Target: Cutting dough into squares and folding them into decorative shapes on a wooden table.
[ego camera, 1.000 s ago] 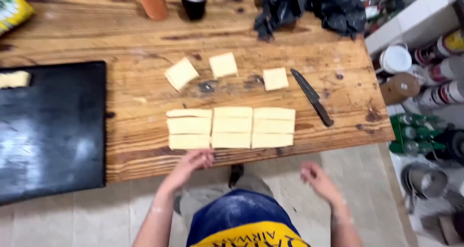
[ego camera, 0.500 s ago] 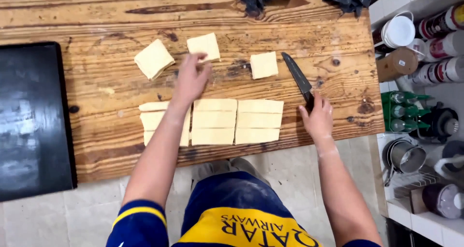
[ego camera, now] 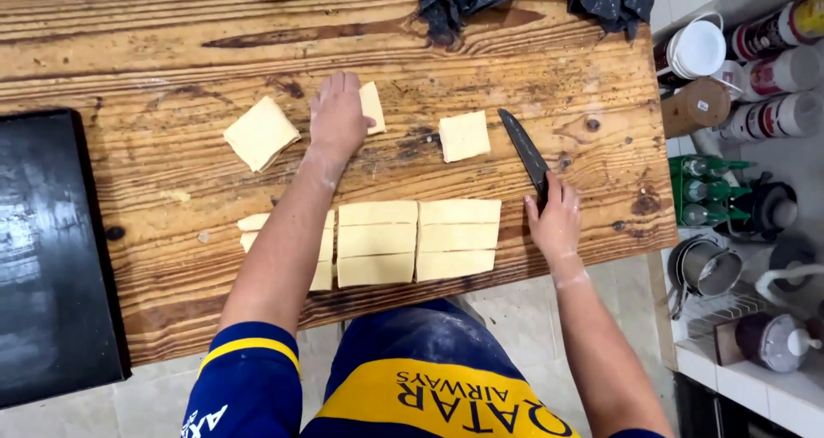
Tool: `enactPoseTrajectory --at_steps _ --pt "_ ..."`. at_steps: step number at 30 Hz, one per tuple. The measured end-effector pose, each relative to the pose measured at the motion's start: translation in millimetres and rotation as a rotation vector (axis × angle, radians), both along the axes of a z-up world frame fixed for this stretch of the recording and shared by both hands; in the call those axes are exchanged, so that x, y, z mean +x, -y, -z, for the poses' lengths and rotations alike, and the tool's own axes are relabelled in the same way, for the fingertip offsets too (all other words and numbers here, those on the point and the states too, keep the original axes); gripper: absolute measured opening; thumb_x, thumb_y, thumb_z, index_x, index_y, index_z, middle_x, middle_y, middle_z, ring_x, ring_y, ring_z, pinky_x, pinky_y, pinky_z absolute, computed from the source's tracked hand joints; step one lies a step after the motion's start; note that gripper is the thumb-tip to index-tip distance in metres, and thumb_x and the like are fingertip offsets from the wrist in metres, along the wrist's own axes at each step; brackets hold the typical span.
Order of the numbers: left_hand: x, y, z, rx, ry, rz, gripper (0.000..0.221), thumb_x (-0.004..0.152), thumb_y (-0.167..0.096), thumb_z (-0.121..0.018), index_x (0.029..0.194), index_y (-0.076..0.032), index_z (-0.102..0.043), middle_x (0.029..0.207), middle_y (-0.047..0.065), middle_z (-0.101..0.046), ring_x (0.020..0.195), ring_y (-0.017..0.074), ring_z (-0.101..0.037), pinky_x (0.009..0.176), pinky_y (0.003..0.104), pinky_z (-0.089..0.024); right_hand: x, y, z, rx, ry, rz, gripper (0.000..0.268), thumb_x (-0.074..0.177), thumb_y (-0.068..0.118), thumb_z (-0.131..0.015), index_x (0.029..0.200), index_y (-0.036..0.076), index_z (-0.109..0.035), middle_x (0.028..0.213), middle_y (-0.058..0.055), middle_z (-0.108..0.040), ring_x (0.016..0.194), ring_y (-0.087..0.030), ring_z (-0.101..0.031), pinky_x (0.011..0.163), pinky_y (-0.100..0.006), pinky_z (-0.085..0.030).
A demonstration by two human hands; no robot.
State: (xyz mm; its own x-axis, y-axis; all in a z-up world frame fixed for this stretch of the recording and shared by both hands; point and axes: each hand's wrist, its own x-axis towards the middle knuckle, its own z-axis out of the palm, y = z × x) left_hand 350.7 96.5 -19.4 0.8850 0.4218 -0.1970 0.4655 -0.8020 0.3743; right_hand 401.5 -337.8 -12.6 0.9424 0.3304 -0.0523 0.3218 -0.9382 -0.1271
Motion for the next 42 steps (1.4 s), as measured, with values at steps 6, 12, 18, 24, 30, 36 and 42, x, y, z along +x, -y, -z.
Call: enactPoseTrajectory --at_steps 6,12,18,24,30,36,42 --pt "8 -3 -8 -0.004 -0.075 0.042 0.075 0.068 -0.032 -0.096 0.129 -0.009 -0.059 0.124 0.008 -0.046 0.126 0.031 -0.041 0.103 0.055 -0.039 1 -1 -2 0.086 -0.067 0.063 0.067 0.095 0.04 -0.069 0.154 0.018 -0.045 0.143 -0.015 -0.048 0.131 -0.041 -0.049 0.106 -0.057 -0.044" --pt "-18 1 -23 -0.19 -0.029 0.133 0.069 0.083 -0.017 -0.085 0.139 -0.024 -0.046 0.136 0.011 -0.054 0.139 0.0329 -0.046 0.11 0.067 -0.035 -16 -35 -20 0.37 0.118 -0.117 0.068 0.092 0.023 -0.073 0.152 0.011 -0.044 0.142 -0.018 -0.042 0.134 -0.044 -0.042 0.111 -0.057 -0.036" --pt "-56 28 -92 -0.467 0.212 0.072 0.062 0.073 -0.013 -0.092 0.121 -0.013 -0.054 0.115 0.021 -0.064 0.121 0.0457 -0.058 0.103 0.06 -0.046 -39 -127 -60 0.715 -0.37 -0.487 0.061 0.096 0.026 -0.067 0.151 0.009 -0.045 0.137 -0.018 -0.057 0.133 -0.039 -0.053 0.113 -0.052 -0.041" --pt "-73 91 -58 -1.452 0.458 -0.056 0.097 0.053 -0.006 -0.101 0.133 -0.013 -0.046 0.113 0.001 -0.067 0.1 0.0126 -0.068 0.084 0.023 -0.063 -48 -132 -78 1.379 -1.071 -0.452 0.073 0.108 0.052 -0.03 0.163 0.004 -0.02 0.168 -0.021 -0.021 0.155 -0.036 -0.015 0.124 -0.054 -0.016" --pt "-60 214 -99 -0.879 0.537 0.003 0.075 0.081 -0.023 -0.088 0.144 -0.006 -0.05 0.129 0.018 -0.05 0.12 0.0342 -0.052 0.106 0.047 -0.045 -68 -53 -45 1.633 -1.231 0.06 0.066 0.111 0.048 -0.017 0.163 0.007 -0.017 0.158 -0.015 -0.038 0.142 -0.028 -0.046 0.116 -0.048 -0.041" --pt "-55 286 -140 -0.778 0.379 0.193 0.103 0.086 -0.024 -0.085 0.162 -0.001 -0.02 0.154 0.032 -0.034 0.147 0.0494 -0.032 0.122 0.061 -0.027 -64 15 -77 1.481 -1.143 0.024 0.083 0.105 0.058 -0.031 0.164 0.006 -0.005 0.125 -0.01 -0.056 0.109 -0.014 -0.058 0.098 -0.032 -0.053" --pt "-45 311 -121 -0.921 0.369 0.291 0.09 0.091 -0.02 -0.078 0.163 -0.008 -0.026 0.159 0.024 -0.037 0.151 0.0401 -0.033 0.125 0.054 -0.025 -52 55 -102 1.334 -1.014 0.057 0.079 0.106 0.053 -0.027 0.164 0.004 -0.006 0.109 -0.01 -0.059 0.108 -0.02 -0.056 0.102 -0.042 -0.05"
